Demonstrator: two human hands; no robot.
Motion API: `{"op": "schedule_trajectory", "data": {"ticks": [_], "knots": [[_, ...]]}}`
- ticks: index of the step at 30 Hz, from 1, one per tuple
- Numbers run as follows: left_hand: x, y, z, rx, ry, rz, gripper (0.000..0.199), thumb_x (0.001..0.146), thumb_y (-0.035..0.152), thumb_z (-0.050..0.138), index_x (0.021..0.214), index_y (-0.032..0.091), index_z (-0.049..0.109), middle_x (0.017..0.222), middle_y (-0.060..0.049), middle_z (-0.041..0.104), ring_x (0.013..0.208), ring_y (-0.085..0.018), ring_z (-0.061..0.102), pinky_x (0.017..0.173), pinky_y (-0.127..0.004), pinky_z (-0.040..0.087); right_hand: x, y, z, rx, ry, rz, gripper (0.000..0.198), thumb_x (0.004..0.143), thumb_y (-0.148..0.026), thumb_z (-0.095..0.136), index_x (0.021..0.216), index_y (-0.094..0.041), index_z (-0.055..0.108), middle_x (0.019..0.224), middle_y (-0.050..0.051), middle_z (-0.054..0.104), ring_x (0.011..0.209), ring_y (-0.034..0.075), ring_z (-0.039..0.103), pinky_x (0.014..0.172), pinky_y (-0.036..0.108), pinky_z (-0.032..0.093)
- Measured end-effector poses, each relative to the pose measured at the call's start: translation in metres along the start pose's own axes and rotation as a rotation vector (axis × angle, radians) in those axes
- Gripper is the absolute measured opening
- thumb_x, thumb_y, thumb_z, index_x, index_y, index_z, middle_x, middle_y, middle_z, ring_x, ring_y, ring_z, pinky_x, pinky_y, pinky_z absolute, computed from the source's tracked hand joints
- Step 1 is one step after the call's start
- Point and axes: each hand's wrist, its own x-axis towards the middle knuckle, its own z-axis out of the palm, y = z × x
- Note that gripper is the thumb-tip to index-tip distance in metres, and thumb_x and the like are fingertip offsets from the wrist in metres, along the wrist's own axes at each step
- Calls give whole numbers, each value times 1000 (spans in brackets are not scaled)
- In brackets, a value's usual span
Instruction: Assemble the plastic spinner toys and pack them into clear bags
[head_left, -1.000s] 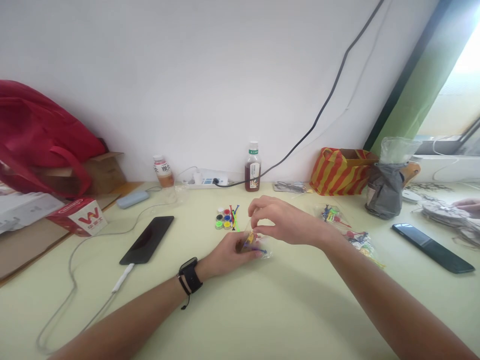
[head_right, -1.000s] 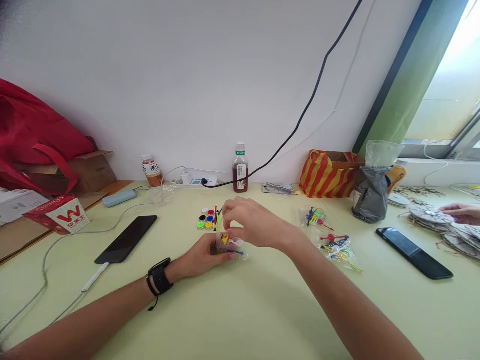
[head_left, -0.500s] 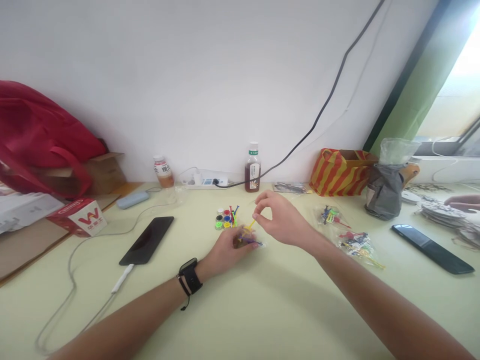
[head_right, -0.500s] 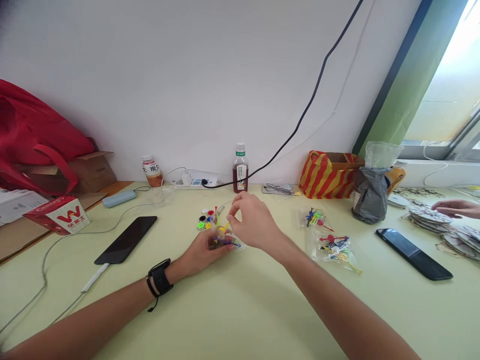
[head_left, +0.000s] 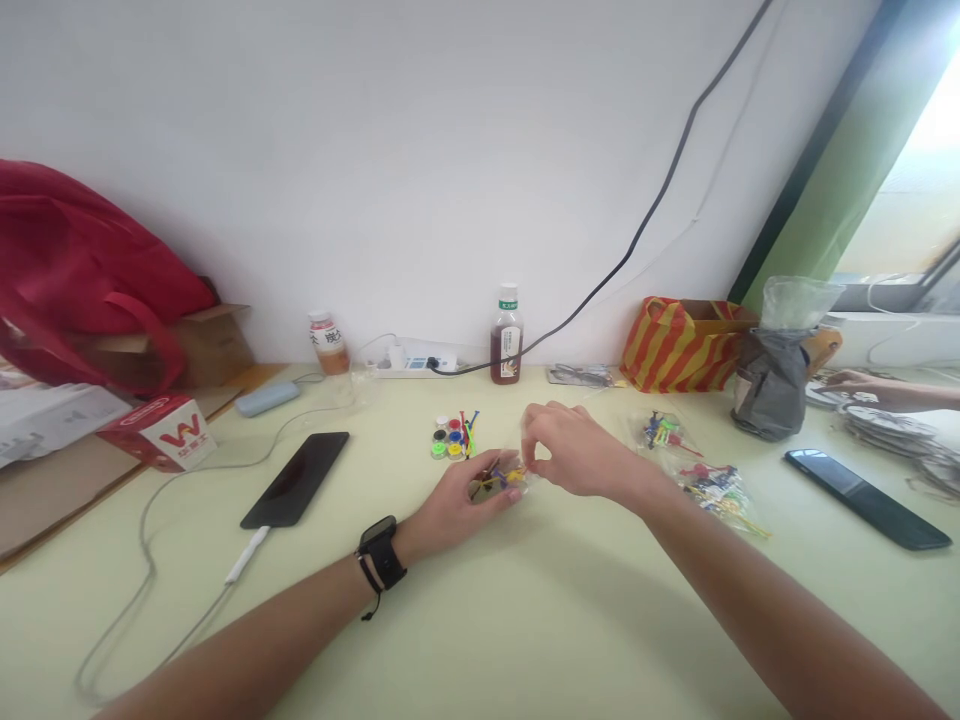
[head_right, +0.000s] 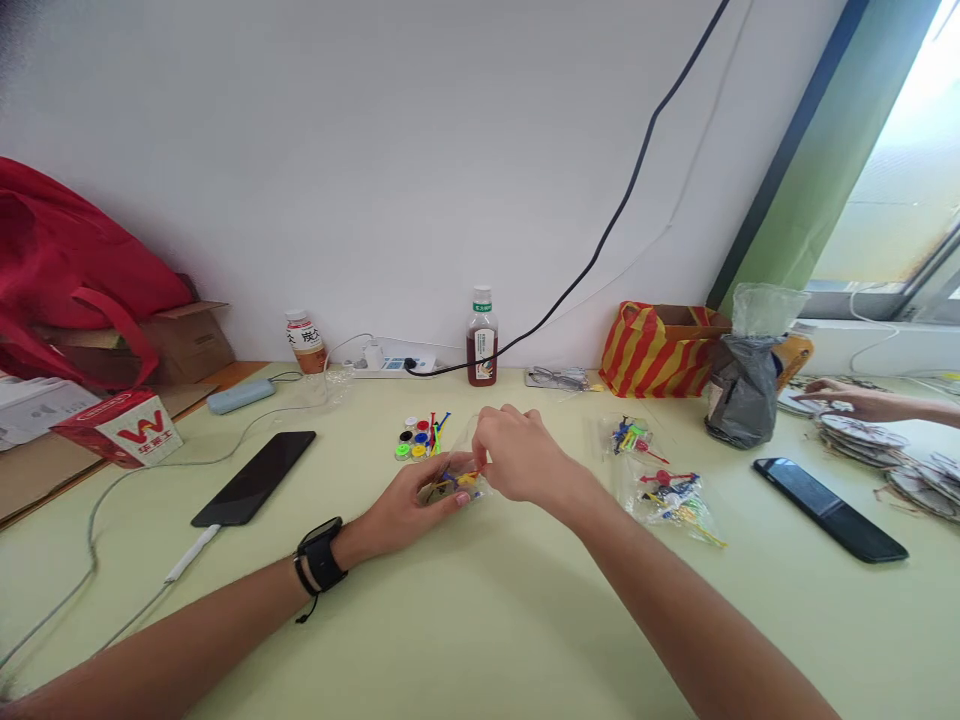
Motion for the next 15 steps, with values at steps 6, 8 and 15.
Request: {"op": "schedule_trajectory", "data": {"ticks": [6, 8, 15], "knots": [[1, -4, -1, -57, 113, 36, 39, 105, 44, 52, 129, 20, 73, 107, -7, 78, 97, -22, 70, 91, -33, 53, -2, 7, -9, 166, 112, -7, 25, 102, -30, 56, 84, -21, 71, 101, 6, 71, 92, 21, 65, 80, 34, 45], [2, -8, -2, -114, 186, 28, 42, 105, 45, 53, 131, 19, 72, 104, -7, 79, 96, -23, 71, 88, -32, 54, -5, 15, -16, 223, 99, -86, 28, 102, -40, 57, 86, -22, 72, 99, 5, 71, 91, 21, 65, 78, 33, 45], [2, -4, -2, -347, 241, 6, 49, 104, 52, 53, 136, 18, 68, 125, -14, 75, 110, -27, 71, 96, -38, 55, -11, 25, -29, 286, 253, -303, 16, 98, -22, 59, 84, -21, 67, 88, 2, 70, 84, 18, 62, 78, 31, 46]]}}
